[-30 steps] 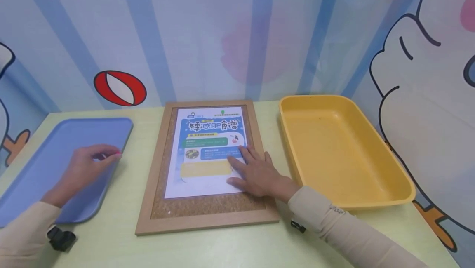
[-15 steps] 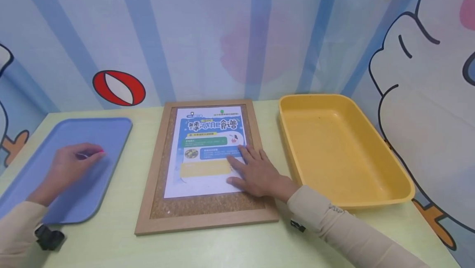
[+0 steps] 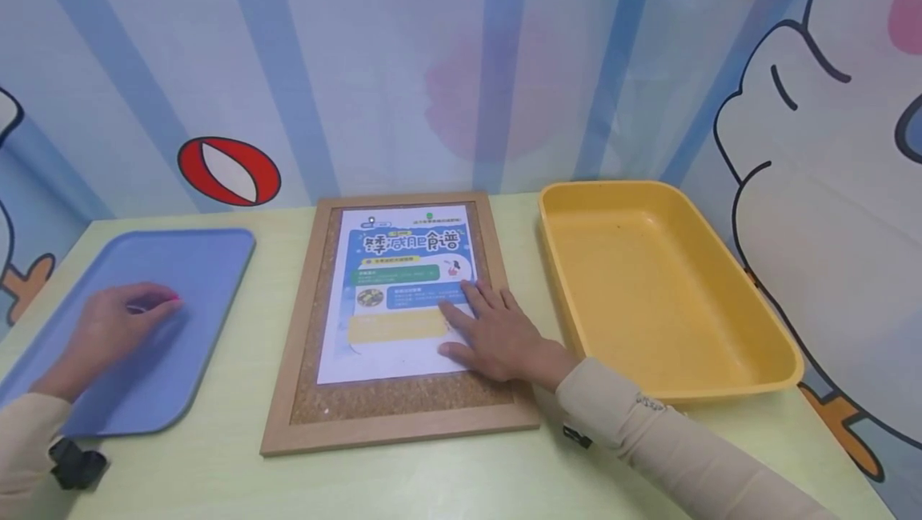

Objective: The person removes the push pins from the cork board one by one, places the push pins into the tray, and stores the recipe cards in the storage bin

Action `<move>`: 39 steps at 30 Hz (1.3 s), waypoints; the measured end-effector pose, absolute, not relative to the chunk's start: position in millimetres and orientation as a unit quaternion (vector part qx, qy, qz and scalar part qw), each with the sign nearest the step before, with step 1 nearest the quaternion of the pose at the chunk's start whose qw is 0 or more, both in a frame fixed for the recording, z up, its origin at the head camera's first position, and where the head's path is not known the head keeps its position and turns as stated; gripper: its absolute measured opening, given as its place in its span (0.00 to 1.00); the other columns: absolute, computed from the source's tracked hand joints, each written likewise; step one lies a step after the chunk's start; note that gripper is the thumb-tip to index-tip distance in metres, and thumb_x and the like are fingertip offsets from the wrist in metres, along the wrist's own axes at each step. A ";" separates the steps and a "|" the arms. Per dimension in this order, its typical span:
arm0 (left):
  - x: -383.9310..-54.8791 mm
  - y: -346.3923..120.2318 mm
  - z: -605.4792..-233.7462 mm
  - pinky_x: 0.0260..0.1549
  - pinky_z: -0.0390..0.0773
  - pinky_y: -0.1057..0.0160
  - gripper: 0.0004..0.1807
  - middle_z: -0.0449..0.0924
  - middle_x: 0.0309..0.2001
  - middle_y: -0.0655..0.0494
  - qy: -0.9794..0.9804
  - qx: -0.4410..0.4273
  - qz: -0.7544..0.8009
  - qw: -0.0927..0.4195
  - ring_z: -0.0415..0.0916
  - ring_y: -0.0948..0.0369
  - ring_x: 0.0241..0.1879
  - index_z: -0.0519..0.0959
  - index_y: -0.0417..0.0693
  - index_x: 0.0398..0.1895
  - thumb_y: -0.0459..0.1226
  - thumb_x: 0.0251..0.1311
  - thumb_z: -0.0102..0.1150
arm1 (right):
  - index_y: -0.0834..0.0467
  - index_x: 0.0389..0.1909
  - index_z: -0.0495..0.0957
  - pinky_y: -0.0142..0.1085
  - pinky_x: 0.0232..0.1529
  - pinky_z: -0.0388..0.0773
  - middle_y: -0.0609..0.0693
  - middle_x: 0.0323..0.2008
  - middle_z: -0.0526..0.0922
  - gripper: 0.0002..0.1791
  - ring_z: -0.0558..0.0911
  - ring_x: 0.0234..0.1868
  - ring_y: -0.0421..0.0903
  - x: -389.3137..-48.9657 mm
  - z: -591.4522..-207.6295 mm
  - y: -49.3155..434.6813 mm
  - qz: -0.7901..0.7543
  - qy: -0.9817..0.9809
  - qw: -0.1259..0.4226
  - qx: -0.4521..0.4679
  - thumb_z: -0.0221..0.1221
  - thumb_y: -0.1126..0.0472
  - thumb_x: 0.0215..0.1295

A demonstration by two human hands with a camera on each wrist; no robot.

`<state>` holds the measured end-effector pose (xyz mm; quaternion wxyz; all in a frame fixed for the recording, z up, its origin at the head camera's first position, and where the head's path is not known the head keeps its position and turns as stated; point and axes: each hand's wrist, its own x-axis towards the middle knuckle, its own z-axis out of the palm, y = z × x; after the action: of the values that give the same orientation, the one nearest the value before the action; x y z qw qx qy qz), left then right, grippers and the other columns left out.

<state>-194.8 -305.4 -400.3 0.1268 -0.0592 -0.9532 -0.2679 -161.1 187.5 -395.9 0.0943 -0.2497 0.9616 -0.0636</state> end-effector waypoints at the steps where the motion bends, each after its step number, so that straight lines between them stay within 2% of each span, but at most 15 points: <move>1: -194.6 -306.5 -400.6 0.24 0.71 0.72 0.11 0.86 0.37 0.35 -0.954 -0.057 -0.267 0.124 0.79 0.50 0.35 0.84 0.31 0.41 0.34 0.61 0.66 | 0.48 0.78 0.55 0.64 0.75 0.42 0.61 0.80 0.47 0.38 0.42 0.80 0.63 -161.2 -395.9 187.3 -0.063 0.962 0.094 -0.250 0.45 0.35 0.73; 8: -195.8 -310.8 -401.8 0.24 0.72 0.69 0.12 0.85 0.37 0.34 -0.959 -0.051 -0.258 0.103 0.80 0.43 0.37 0.83 0.30 0.40 0.33 0.61 0.66 | 0.48 0.78 0.55 0.64 0.75 0.42 0.61 0.80 0.47 0.38 0.42 0.80 0.63 -160.5 -394.7 186.0 -0.066 0.962 0.097 -0.247 0.45 0.35 0.73; 12: -196.8 -313.4 -400.1 0.28 0.76 0.61 0.12 0.85 0.38 0.33 -0.963 -0.050 -0.251 0.081 0.81 0.40 0.39 0.83 0.29 0.40 0.33 0.61 0.66 | 0.48 0.78 0.55 0.64 0.75 0.42 0.61 0.80 0.47 0.38 0.42 0.80 0.63 -160.4 -394.1 185.9 -0.065 0.961 0.097 -0.249 0.46 0.35 0.73; 18: -200.0 -320.1 -396.5 0.30 0.77 0.57 0.12 0.85 0.37 0.34 -0.969 -0.055 -0.235 0.054 0.80 0.41 0.39 0.83 0.29 0.38 0.34 0.59 0.67 | 0.48 0.78 0.55 0.65 0.75 0.43 0.61 0.80 0.47 0.38 0.42 0.80 0.63 -160.8 -394.5 186.1 -0.063 0.962 0.091 -0.251 0.45 0.35 0.73; 24: -205.6 -325.7 -393.5 0.33 0.79 0.50 0.14 0.84 0.38 0.33 -0.973 -0.056 -0.224 0.012 0.79 0.43 0.38 0.83 0.29 0.39 0.36 0.61 0.66 | 0.48 0.78 0.56 0.65 0.75 0.43 0.62 0.79 0.47 0.38 0.42 0.80 0.64 -160.2 -395.0 186.1 -0.064 0.961 0.089 -0.252 0.45 0.35 0.73; 30: -211.3 -326.4 -394.3 0.33 0.79 0.51 0.13 0.85 0.38 0.35 -0.975 -0.062 -0.213 -0.012 0.79 0.46 0.37 0.84 0.30 0.39 0.35 0.61 0.65 | 0.49 0.77 0.57 0.65 0.74 0.43 0.62 0.79 0.48 0.38 0.43 0.80 0.64 -159.4 -395.2 185.9 -0.069 0.960 0.089 -0.255 0.46 0.36 0.73; 39: -210.7 -323.0 -399.9 0.42 0.78 0.40 0.13 0.85 0.40 0.32 -0.975 -0.058 -0.214 -0.020 0.80 0.37 0.44 0.84 0.28 0.40 0.33 0.60 0.65 | 0.48 0.78 0.56 0.65 0.74 0.43 0.61 0.79 0.48 0.38 0.44 0.80 0.64 -160.1 -395.9 186.6 -0.063 0.962 0.089 -0.251 0.46 0.35 0.73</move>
<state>-210.7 -323.0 -399.9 -0.0196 -0.0578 -0.9750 -0.2136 -160.1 186.6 -395.9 0.0893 -0.2507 0.9619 -0.0630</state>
